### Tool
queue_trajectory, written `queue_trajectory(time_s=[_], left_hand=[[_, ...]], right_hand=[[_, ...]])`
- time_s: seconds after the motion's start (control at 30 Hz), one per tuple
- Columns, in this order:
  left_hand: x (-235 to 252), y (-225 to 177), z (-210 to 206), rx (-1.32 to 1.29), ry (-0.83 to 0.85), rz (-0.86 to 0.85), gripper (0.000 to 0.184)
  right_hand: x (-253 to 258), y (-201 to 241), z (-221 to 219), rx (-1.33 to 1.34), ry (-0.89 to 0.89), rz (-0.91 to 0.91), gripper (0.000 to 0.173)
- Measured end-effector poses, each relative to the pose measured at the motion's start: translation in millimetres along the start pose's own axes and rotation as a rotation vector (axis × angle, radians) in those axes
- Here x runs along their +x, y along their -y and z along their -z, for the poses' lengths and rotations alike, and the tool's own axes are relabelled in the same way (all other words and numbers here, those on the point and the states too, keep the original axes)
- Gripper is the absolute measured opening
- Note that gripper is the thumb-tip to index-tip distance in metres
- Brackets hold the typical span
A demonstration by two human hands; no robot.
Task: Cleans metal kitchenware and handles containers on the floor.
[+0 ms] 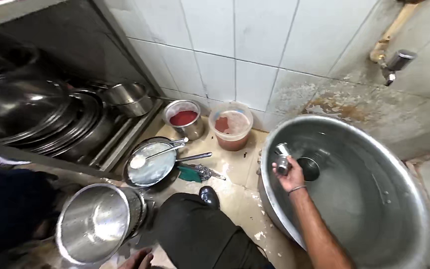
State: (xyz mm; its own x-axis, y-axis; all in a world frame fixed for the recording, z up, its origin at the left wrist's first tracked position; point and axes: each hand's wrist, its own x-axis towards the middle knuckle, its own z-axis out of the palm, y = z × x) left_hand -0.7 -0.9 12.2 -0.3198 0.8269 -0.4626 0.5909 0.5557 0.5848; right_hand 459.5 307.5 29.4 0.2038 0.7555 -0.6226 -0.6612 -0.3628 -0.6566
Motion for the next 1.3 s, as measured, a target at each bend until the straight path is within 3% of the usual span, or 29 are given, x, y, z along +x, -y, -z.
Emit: queue_trajectory(time_s=[0.1, 0.2, 0.4, 0.57, 0.63, 0.77, 0.9, 1.07, 1.2, 1.3], left_hand=[[-4, -1, 2, -0.005, -0.036, 0.021, 0.035], [-8, 2, 4, -0.015, -0.048, 0.010, 0.036], [-13, 5, 6, -0.013, -0.059, -0.004, 0.033], [-11, 5, 6, -0.008, -0.149, -0.050, 0.033], [-11, -6, 7, -0.057, -0.232, -0.096, 0.033], [-22, -41, 3, -0.326, -0.355, -0.198, 0.027], [-23, -74, -9, -0.589, -0.363, -0.214, 0.022], [-16, -107, -35, -0.663, -0.349, -0.235, 0.021], [-17, -112, -42, -0.688, -0.371, -0.209, 0.022], [-16, -113, -35, -0.801, -0.398, -0.163, 0.021]], right_hand=[[40, -3, 11, -0.043, -0.101, 0.029, 0.035], [48, -12, 18, -0.182, -0.148, 0.148, 0.037], [41, -32, 43, -0.833, -0.107, 0.155, 0.060], [37, -11, 52, -1.504, -0.164, 0.252, 0.073], [29, 1, 48, -1.618, -0.171, 0.331, 0.075], [-6, 10, 26, -1.421, -0.012, 0.631, 0.050], [-46, -8, -1, -1.262, 0.274, 0.729, 0.032], [-89, -61, -24, -1.306, 0.736, 0.695, 0.012], [-113, -90, -33, -1.159, 0.791, 0.545, 0.025], [-121, -98, -45, -1.043, 0.824, 0.407, 0.023]])
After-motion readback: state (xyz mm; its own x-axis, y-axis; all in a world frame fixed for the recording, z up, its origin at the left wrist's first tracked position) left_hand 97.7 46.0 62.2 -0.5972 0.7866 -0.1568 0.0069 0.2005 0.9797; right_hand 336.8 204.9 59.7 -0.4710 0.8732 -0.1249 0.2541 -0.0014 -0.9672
